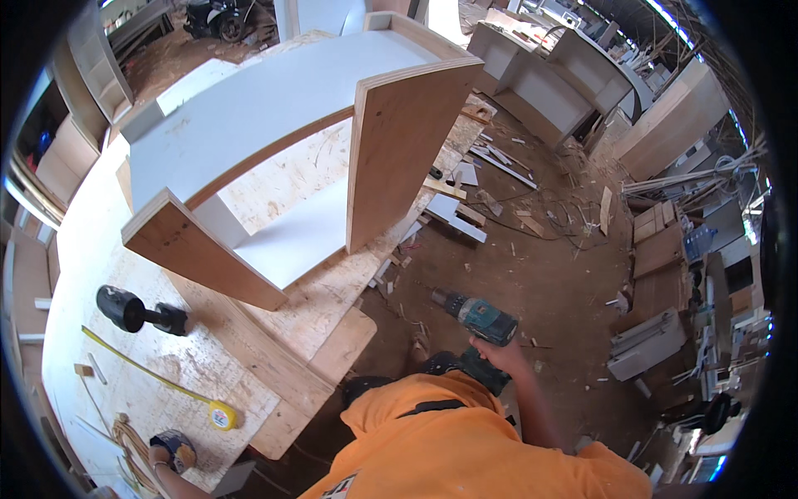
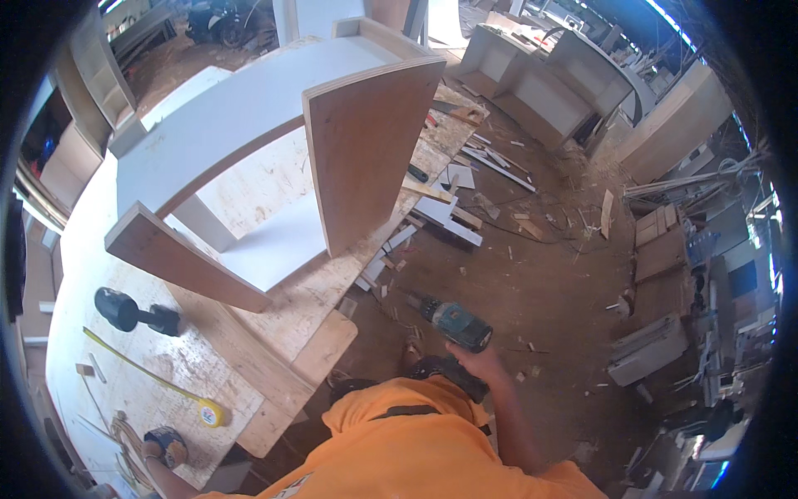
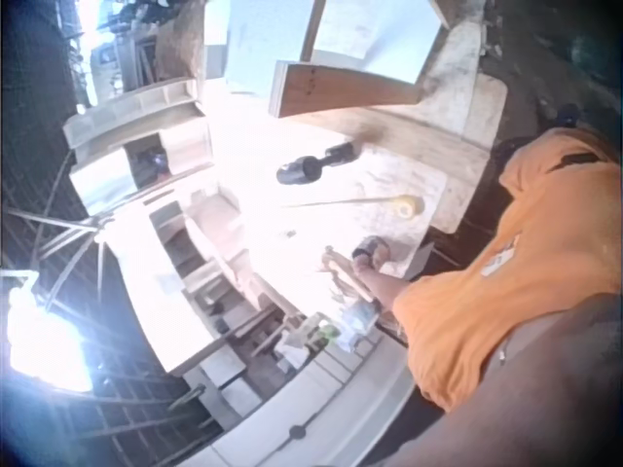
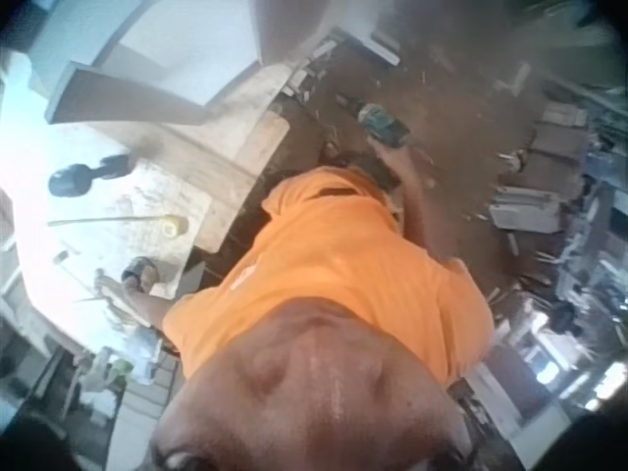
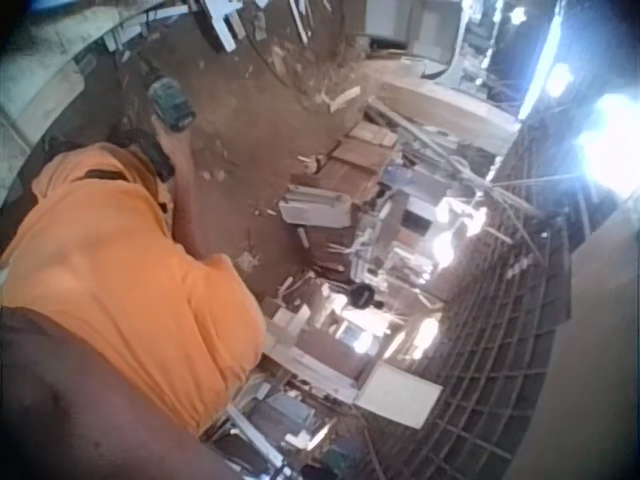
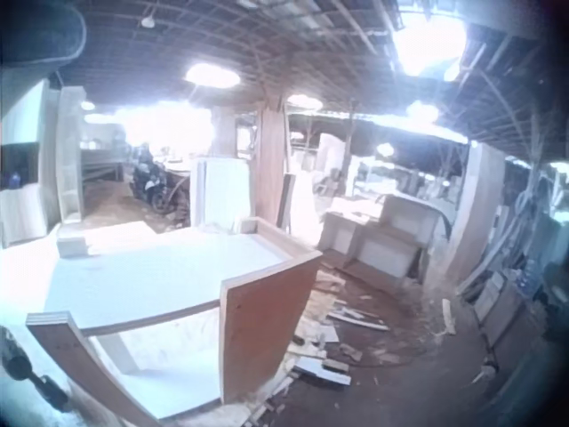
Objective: The person measures a wooden strip with a tape measure, marks it using a pencil, saws the strip to length with a hand saw, and attaches it to a wooden frame using a power drill and screws.
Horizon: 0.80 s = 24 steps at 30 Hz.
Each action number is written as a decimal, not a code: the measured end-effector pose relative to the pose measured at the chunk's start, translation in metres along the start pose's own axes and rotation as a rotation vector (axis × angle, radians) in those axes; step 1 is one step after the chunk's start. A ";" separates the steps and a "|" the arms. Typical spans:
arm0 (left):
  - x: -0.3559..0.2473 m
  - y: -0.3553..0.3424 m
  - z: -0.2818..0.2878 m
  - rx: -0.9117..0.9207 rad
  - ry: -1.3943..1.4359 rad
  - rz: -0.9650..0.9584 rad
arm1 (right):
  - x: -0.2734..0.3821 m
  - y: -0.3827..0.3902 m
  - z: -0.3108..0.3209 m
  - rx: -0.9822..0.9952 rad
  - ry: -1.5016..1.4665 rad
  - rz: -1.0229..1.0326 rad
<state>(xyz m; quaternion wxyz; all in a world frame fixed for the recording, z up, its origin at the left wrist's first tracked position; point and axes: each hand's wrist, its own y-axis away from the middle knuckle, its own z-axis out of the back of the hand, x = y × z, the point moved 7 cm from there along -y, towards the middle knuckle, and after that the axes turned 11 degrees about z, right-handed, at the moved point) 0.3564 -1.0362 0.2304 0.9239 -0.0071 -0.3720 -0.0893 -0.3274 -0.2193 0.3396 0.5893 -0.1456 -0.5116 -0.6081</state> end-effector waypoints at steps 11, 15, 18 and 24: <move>0.042 0.060 0.041 -0.262 0.121 0.255 | -0.024 -0.038 0.015 0.105 0.075 0.160; 0.052 0.080 0.078 -0.087 1.245 0.352 | -0.035 -0.072 0.034 0.181 0.062 0.188; -0.021 0.155 0.171 0.208 2.274 0.173 | -0.009 -0.092 0.050 0.281 0.095 0.259; -0.187 0.249 0.339 -0.069 2.333 0.181 | 0.011 -0.097 0.098 0.273 -0.166 0.533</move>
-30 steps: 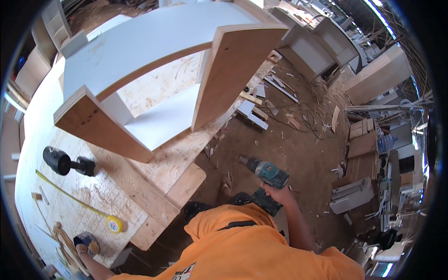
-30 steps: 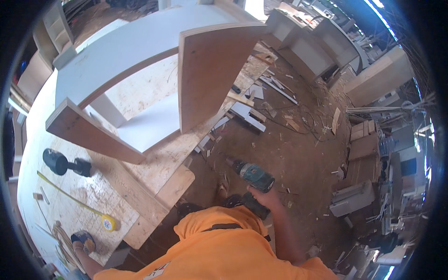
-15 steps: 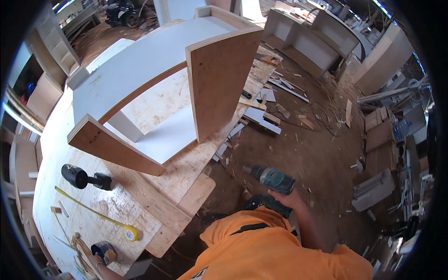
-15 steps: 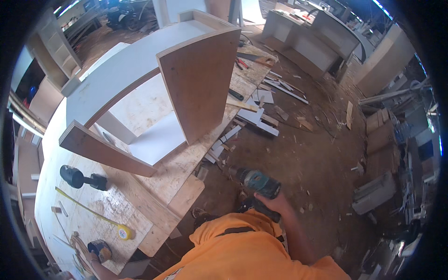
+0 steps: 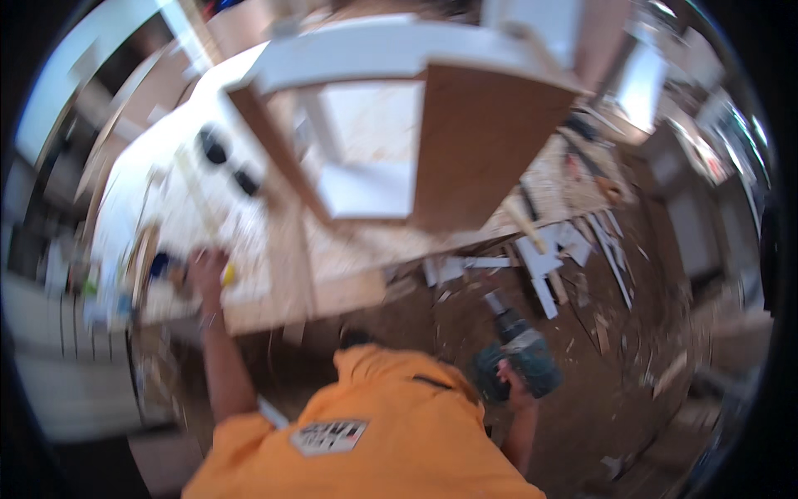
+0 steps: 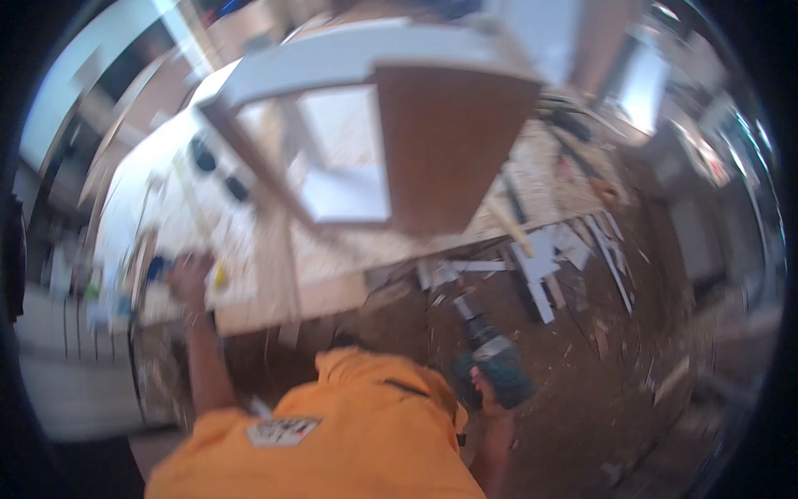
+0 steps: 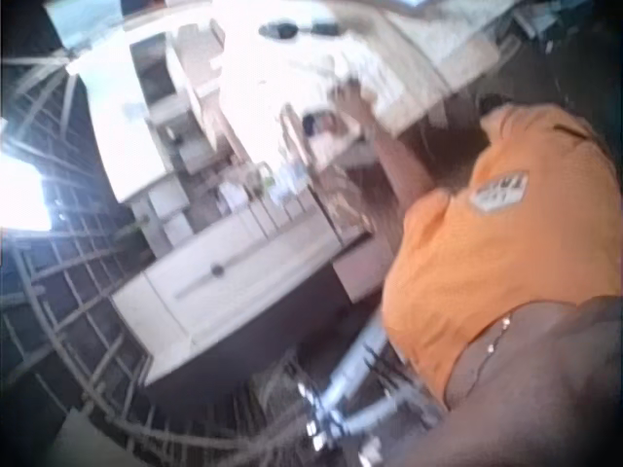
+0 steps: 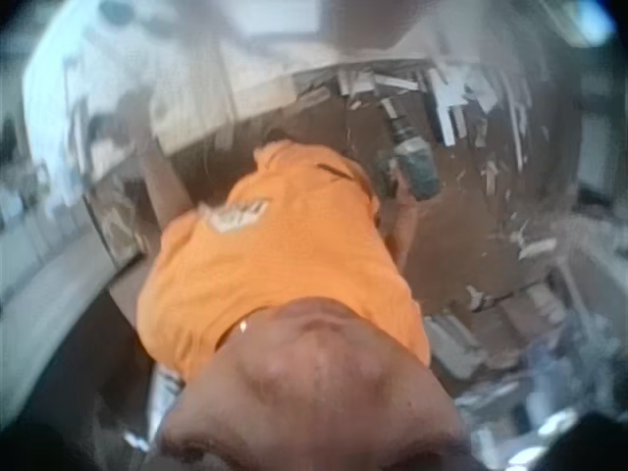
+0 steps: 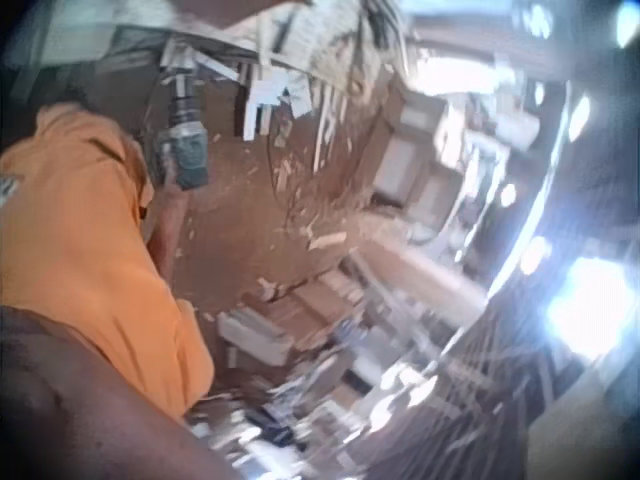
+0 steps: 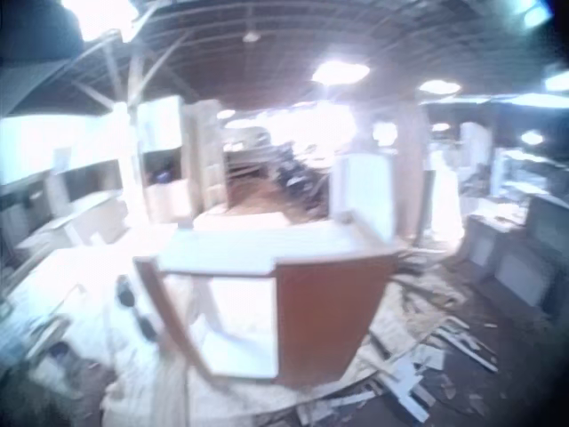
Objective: The person measures a wooden strip with a tape measure, marks it using a pencil, saws the strip to length with a hand saw, and attaches it to a wooden frame using a power drill and screws.
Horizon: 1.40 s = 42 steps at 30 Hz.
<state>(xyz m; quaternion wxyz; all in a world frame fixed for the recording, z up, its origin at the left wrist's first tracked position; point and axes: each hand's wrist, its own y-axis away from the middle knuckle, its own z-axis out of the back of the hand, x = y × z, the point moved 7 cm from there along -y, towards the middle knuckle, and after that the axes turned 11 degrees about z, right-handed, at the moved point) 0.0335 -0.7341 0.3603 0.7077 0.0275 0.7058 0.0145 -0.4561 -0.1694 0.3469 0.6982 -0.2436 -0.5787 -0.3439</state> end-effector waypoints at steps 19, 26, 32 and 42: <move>0.137 0.087 0.117 -0.667 -0.865 0.129 | -0.004 0.019 -0.045 0.051 -0.013 -0.194; 0.173 0.014 0.131 -0.356 -0.947 0.510 | -0.006 0.020 -0.087 0.226 0.217 -0.135; 0.092 0.094 -0.049 0.477 -0.218 0.675 | 0.054 0.009 -0.123 0.386 0.486 0.207; -0.123 0.231 -0.413 1.030 0.483 0.680 | -0.046 0.091 -0.025 0.051 -0.105 0.288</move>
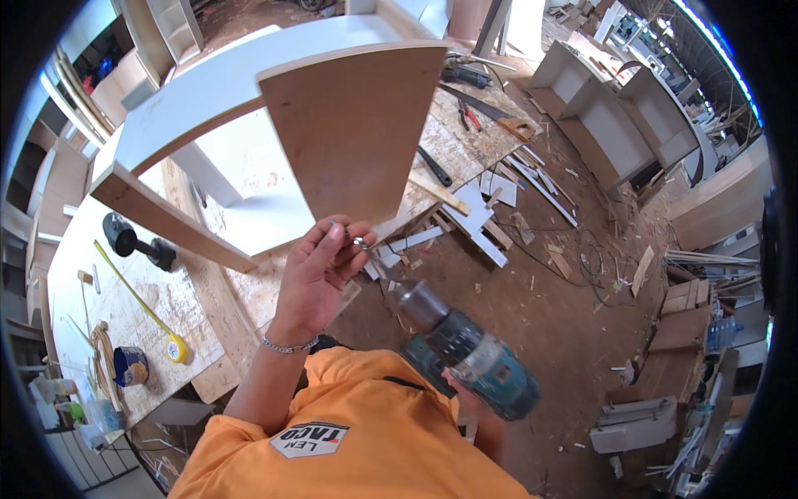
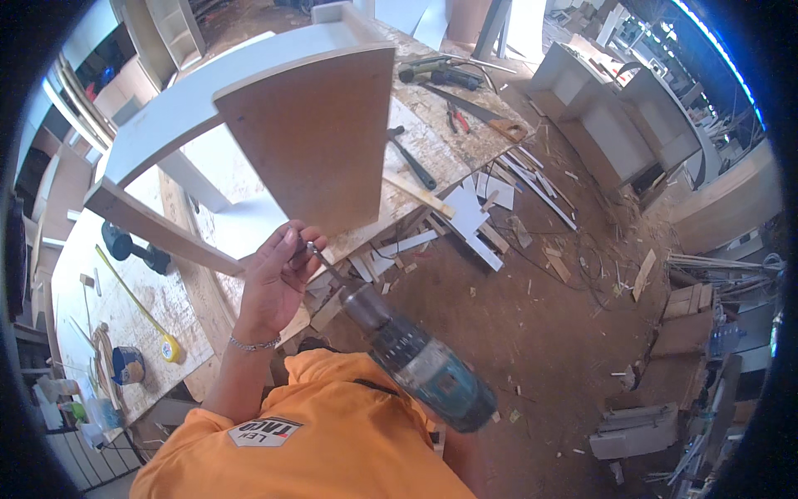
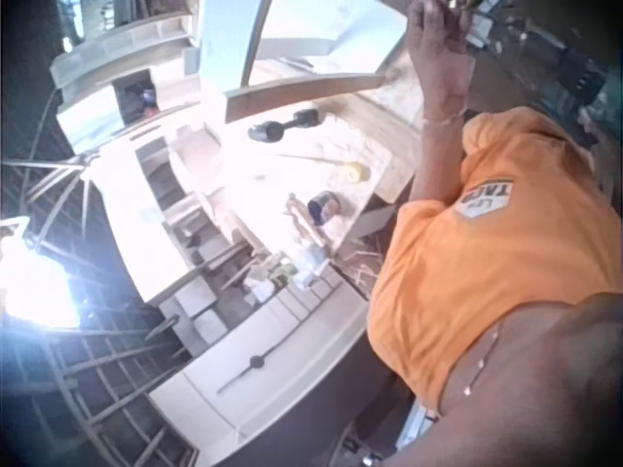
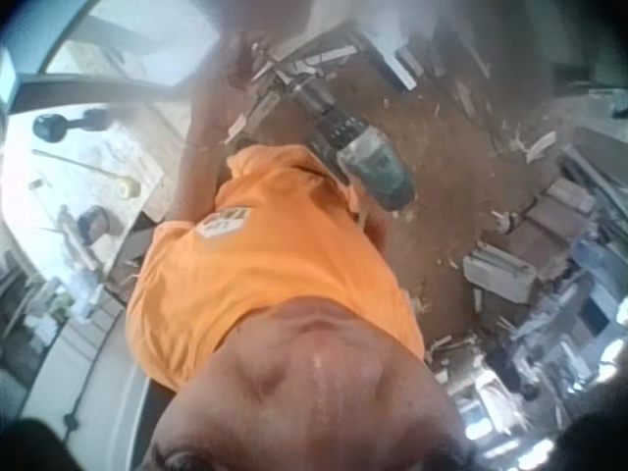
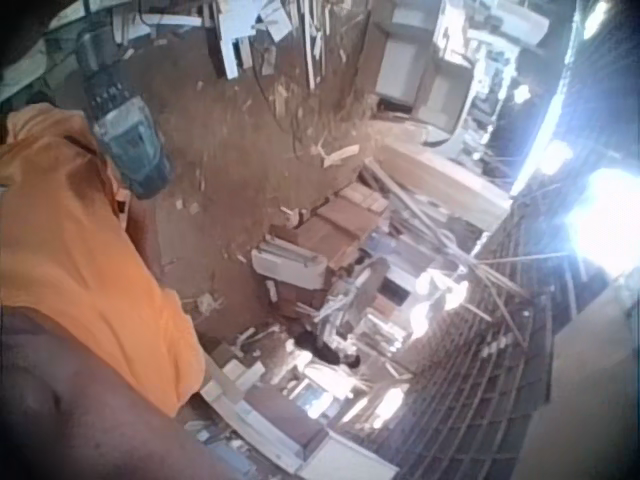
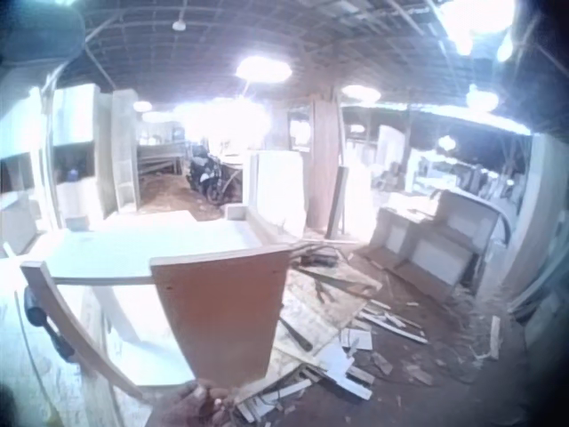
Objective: The person measures a wooden strip with a tape measure, marks it using a pencil, saws the strip to length with a hand saw, and attaches it to a wooden frame using a power drill and screws.
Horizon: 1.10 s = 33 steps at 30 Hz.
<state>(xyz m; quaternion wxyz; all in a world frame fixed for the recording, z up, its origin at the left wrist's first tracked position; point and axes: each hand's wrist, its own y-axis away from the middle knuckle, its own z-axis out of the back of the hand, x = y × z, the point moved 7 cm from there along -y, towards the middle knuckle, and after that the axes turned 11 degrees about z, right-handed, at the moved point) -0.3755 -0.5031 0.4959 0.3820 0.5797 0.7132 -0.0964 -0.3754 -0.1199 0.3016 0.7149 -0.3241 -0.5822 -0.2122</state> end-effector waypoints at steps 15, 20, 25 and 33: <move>-0.006 -0.054 -0.169 0.152 -0.521 0.018 | 0.168 -0.122 0.044 -0.251 0.294 0.090; -0.027 -0.071 -0.174 0.202 -0.264 -0.047 | 0.181 -0.170 0.019 -0.337 0.124 0.070; -0.057 -0.093 -0.171 0.202 -0.265 -0.060 | 0.177 -0.193 0.003 -0.302 0.678 0.254; -0.079 -0.110 -0.169 0.283 -0.312 -0.050 | 0.207 -0.217 -0.006 -0.383 0.730 0.306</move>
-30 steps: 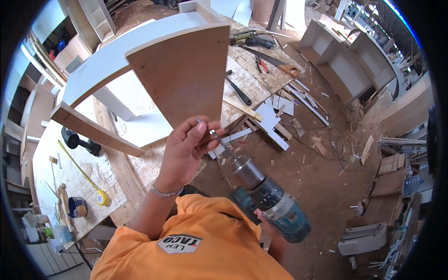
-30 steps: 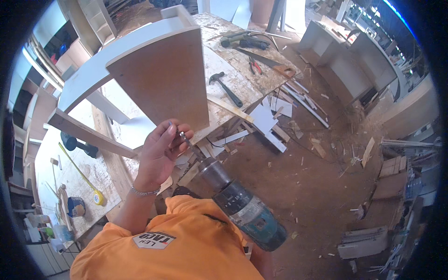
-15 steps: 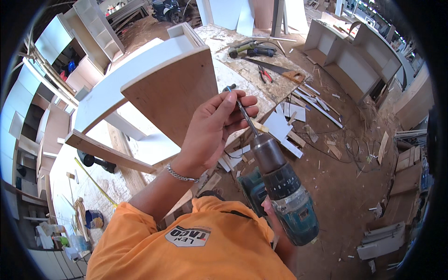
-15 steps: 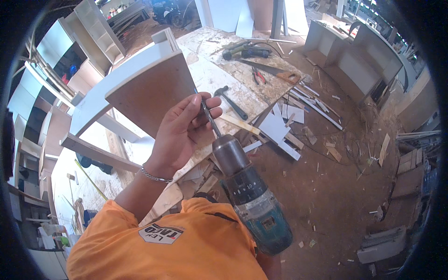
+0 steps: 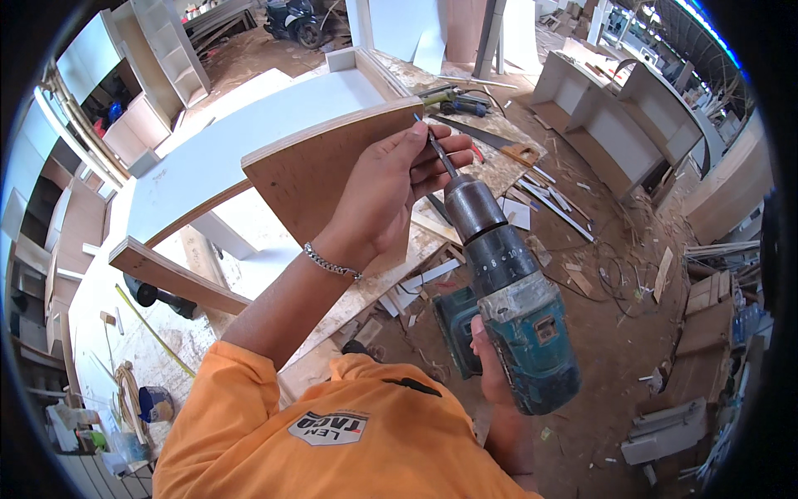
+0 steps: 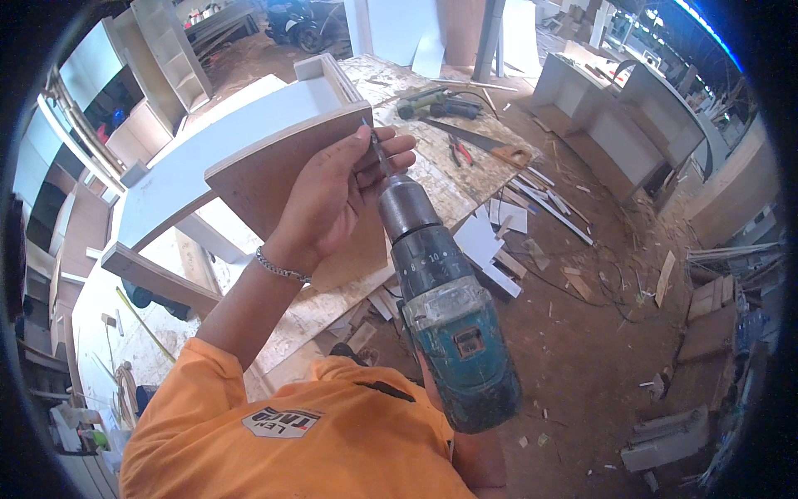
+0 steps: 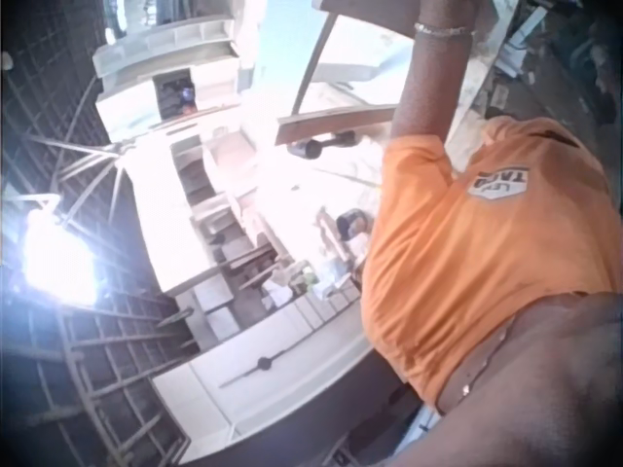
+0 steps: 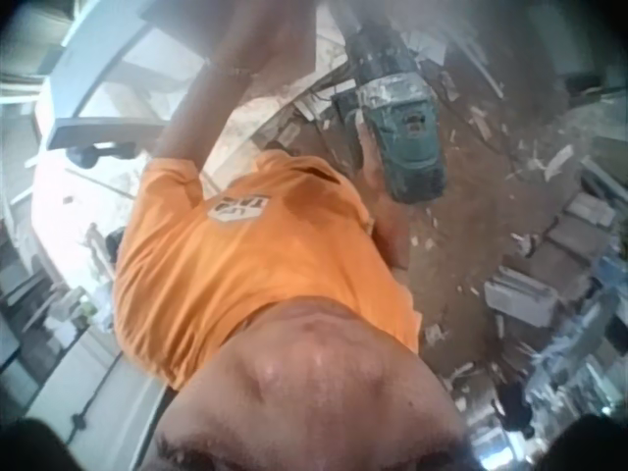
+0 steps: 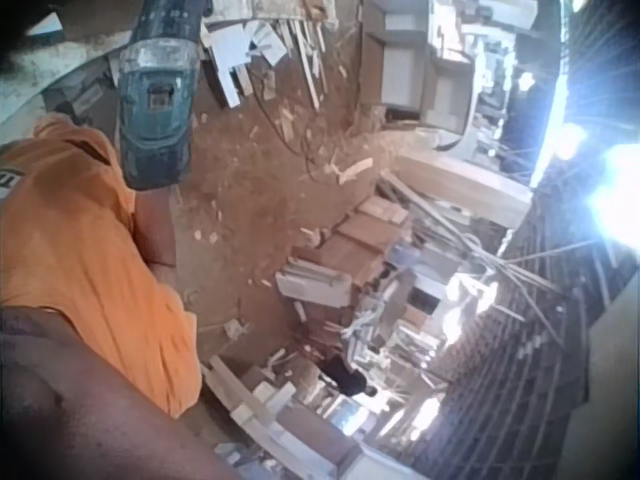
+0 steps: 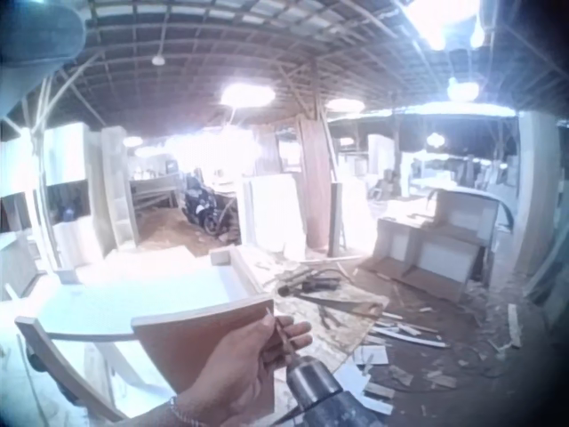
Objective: The person measures a wooden strip with a tape measure, marks it using a pencil, saws the strip to length with a hand saw, and attaches it to a wooden frame using a power drill and screws.
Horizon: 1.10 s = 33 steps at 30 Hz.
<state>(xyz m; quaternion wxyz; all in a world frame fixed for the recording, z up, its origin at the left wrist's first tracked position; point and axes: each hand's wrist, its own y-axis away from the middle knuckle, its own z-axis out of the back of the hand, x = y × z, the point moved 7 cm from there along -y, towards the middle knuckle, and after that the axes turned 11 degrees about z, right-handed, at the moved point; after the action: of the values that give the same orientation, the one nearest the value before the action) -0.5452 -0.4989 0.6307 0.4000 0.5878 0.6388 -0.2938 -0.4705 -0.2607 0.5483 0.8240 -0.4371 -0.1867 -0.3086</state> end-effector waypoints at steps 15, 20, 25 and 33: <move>-0.054 0.010 0.001 -0.365 -1.123 -0.288 | -0.002 -0.011 0.010 -0.030 0.012 -0.036; -0.209 -0.030 -0.002 -0.702 -2.121 -0.587 | 0.013 -0.017 0.002 0.009 -0.013 0.031; -0.173 -0.191 0.115 -0.642 -1.799 -0.144 | 0.007 -0.017 0.008 -0.002 0.004 -0.005; -0.176 -0.204 0.133 -0.550 -2.004 -0.041 | 0.004 -0.018 0.008 0.000 0.005 -0.103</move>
<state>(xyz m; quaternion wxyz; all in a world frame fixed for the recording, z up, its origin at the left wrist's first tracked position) -0.7265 -0.7298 0.6949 0.8628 -0.0485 0.0685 -0.4985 -0.4796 -0.2636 0.5658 0.8074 -0.4263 -0.2068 -0.3516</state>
